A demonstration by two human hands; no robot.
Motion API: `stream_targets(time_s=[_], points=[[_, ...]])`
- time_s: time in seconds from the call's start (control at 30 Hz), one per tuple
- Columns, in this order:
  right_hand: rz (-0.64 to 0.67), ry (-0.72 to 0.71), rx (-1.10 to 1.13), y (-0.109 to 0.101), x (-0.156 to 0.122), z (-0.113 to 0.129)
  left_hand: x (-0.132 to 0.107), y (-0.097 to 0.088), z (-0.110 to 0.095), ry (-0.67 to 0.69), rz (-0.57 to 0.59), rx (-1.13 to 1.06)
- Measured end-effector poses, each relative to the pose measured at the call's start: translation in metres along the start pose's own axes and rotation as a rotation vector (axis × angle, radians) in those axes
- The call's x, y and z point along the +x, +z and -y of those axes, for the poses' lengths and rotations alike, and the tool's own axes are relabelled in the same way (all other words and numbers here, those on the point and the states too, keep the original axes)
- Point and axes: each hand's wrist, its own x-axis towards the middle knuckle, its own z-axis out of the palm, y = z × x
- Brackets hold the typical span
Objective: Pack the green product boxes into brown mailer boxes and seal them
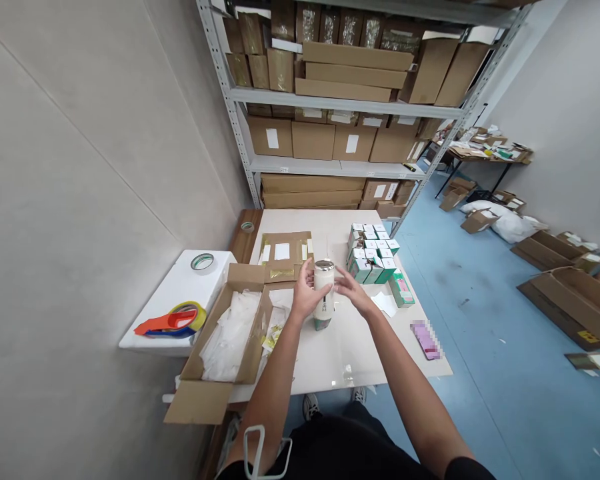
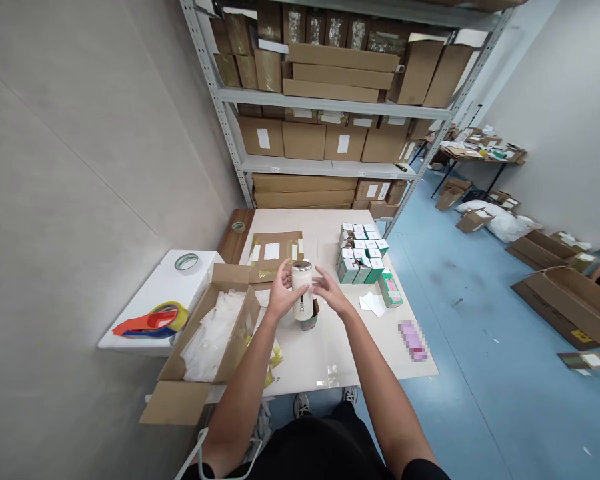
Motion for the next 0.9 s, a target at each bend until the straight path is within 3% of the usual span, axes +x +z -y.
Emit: stream_targets(time_s=[0.13, 0.23, 0.4, 0.6, 0.77, 0.9], points=[[0.215, 0.006, 0.083, 0.006, -0.02, -0.004, -0.002, 0.003, -0.009, -0.02, 0.075, -0.296], [0.173, -0.034, 0.117, 0.011, -0.021, -0.009, -0.002, 0.008, -0.015, -0.016, 0.085, -0.401], [0.062, -0.075, 0.088, 0.009, -0.016, -0.017, 0.002, 0.013, -0.027, -0.059, -0.013, -0.334], [0.208, 0.014, 0.168, -0.013, -0.019, -0.018, 0.009, 0.022, -0.036, -0.104, -0.033, -0.401], [0.016, -0.094, 0.007, -0.028, -0.019, -0.017, 0.015, 0.041, -0.044, -0.082, -0.1, -0.32], [0.099, -0.089, 0.067, -0.043, -0.021, -0.013, 0.018, 0.055, -0.055, -0.113, -0.111, -0.302]])
